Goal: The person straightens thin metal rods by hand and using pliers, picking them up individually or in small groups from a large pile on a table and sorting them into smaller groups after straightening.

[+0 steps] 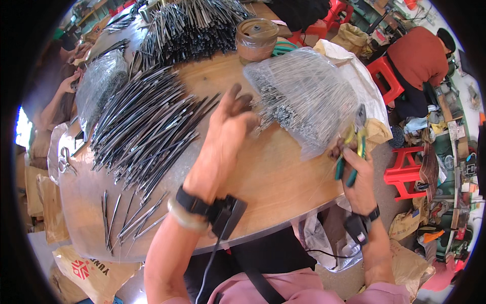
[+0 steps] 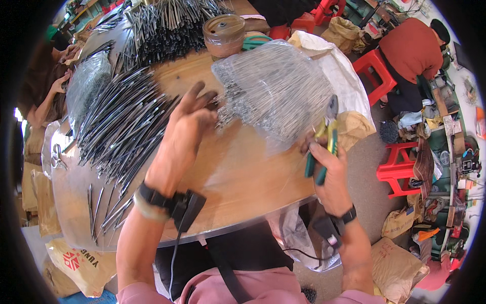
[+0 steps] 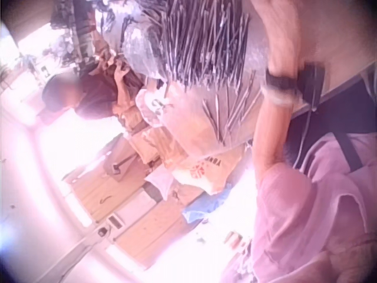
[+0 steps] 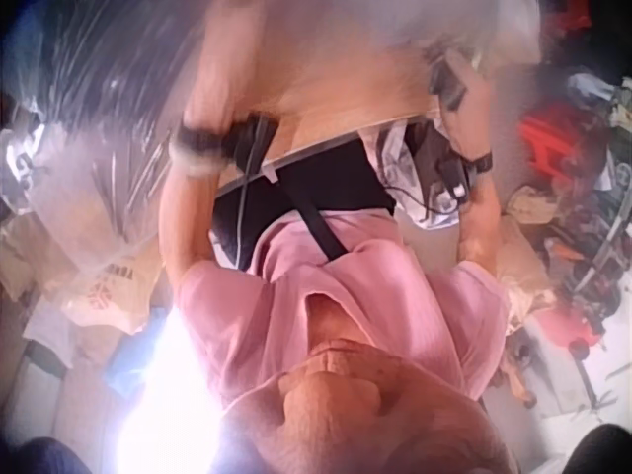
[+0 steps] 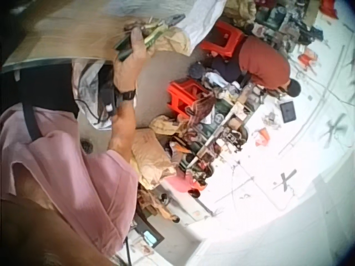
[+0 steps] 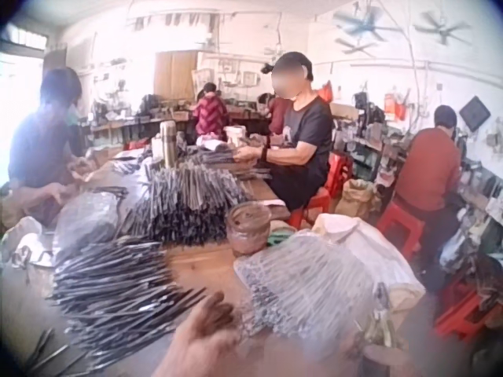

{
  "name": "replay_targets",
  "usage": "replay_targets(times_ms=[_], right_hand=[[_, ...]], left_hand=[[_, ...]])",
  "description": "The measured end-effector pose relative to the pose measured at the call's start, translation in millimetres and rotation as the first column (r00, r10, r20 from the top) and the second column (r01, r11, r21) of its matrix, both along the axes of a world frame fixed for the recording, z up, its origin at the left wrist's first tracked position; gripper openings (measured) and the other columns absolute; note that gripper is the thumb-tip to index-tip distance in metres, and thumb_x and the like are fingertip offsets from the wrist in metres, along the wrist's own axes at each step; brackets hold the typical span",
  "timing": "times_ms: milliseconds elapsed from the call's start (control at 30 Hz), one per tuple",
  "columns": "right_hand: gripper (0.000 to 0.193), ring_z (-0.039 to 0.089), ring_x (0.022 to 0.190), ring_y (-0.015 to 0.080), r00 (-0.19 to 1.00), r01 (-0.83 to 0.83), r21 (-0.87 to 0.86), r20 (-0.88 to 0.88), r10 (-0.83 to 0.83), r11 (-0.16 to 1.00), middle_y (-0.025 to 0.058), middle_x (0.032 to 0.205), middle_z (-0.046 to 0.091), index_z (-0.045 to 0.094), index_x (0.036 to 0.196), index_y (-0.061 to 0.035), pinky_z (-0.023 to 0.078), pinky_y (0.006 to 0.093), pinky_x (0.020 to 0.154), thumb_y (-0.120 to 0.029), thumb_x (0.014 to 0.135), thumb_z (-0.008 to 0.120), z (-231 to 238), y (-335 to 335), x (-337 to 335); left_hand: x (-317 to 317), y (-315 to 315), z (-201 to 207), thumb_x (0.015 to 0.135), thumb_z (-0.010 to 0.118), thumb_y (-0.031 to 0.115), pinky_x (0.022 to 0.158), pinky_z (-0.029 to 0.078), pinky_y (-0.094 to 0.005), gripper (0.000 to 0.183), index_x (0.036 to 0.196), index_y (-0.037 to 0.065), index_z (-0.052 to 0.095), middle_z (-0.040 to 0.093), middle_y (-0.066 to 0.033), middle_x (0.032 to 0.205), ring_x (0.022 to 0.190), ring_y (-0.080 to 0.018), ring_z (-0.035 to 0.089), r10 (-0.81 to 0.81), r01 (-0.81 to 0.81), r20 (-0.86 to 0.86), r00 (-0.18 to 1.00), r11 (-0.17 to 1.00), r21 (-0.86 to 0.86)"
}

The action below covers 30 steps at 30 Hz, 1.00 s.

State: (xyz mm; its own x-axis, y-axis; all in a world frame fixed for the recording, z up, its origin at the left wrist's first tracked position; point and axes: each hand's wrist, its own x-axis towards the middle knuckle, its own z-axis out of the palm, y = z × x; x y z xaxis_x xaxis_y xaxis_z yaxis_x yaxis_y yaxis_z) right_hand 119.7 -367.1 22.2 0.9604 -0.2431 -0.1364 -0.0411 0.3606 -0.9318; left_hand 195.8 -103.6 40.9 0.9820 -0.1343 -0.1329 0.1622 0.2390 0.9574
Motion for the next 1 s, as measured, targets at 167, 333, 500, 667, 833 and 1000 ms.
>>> replay_targets(times_ms=[167,333,500,667,833,1000], right_hand=[[0.016,0.06,0.088,0.0142,1.0,-0.005,0.012,0.001,0.005,1.0,0.0095,0.09,0.064,0.064,0.093,-0.0001,0.047,0.0286,0.081,-0.01,0.082,0.067,37.3,62.9,-47.0],[0.023,0.058,0.097,0.018,0.856,-0.515,-0.078,0.015,0.517,0.854,0.0111,0.109,0.06,0.067,0.098,0.0015,0.045,0.0311,0.086,-0.012,0.081,0.074,29.1,121.9,-58.6],[0.031,0.058,0.095,0.0158,0.78,-0.625,-0.086,-0.112,0.616,0.776,0.0071,0.103,0.062,0.068,0.102,0.0001,0.045,0.0292,0.084,-0.021,0.081,0.077,22.3,143.8,-60.1],[0.016,0.06,0.086,0.0151,0.69,-0.645,-0.492,-0.046,0.723,0.585,0.0065,0.098,0.063,0.07,0.094,-0.0001,0.048,0.0277,0.074,-0.008,0.081,0.074,30.7,162.5,-60.3],[0.01,0.061,0.083,0.0205,0.588,-0.661,-0.596,-0.036,0.808,0.455,0.0091,0.095,0.061,0.069,0.086,-0.0003,0.049,0.0306,0.075,-0.007,0.079,0.073,29.0,169.6,-60.9],[0.006,0.059,0.094,0.02,0.757,-0.631,-0.473,-0.198,0.623,0.615,0.0086,0.102,0.061,0.066,0.088,-0.002,0.048,0.0294,0.079,-0.005,0.083,0.067,22.7,155.4,-61.5]], left_hand=[[-121.1,19.0,20.7,0.083,0.074,0.02,0.102,0.04,-0.0408,0.074,0.142,-0.002,0.037,0.05,-0.0221,0.134,0.123,-0.0312,0.05,-0.286,0.125,0.246,0.926,0.848,0.515],[-182.8,31.5,25.3,0.094,0.058,0.0,0.06,0.041,-0.0182,0.018,0.11,-0.002,0.064,0.055,0.0032,0.071,0.065,-0.004,0.048,0.04,-0.017,-0.179,0.983,0.992,0.127],[-222.7,73.9,20.7,0.092,0.057,-0.003,0.058,0.04,-0.0201,0.015,0.105,-0.001,0.066,0.054,0.0015,0.071,0.064,-0.0053,0.046,0.118,-0.077,-0.156,0.981,0.966,0.246],[-240.7,97.0,10.1,0.088,0.06,-0.007,0.065,0.048,-0.0253,0.019,0.105,-0.001,0.065,0.063,-0.0096,0.081,0.07,-0.0153,0.059,0.089,-0.112,0.075,0.993,0.912,0.394],[-244.3,106.6,1.7,0.082,0.065,-0.006,0.068,0.051,-0.0341,0.025,0.107,-0.001,0.063,0.063,-0.0169,0.089,0.078,-0.0346,0.062,0.027,-0.094,0.149,0.988,0.883,0.46],[-224.7,157.7,11.8,0.076,0.069,-0.002,0.081,0.05,-0.037,0.028,0.103,-0.001,0.064,0.065,-0.0145,0.098,0.092,-0.0303,0.061,0.084,-0.32,0.351,0.933,0.642,0.696]])
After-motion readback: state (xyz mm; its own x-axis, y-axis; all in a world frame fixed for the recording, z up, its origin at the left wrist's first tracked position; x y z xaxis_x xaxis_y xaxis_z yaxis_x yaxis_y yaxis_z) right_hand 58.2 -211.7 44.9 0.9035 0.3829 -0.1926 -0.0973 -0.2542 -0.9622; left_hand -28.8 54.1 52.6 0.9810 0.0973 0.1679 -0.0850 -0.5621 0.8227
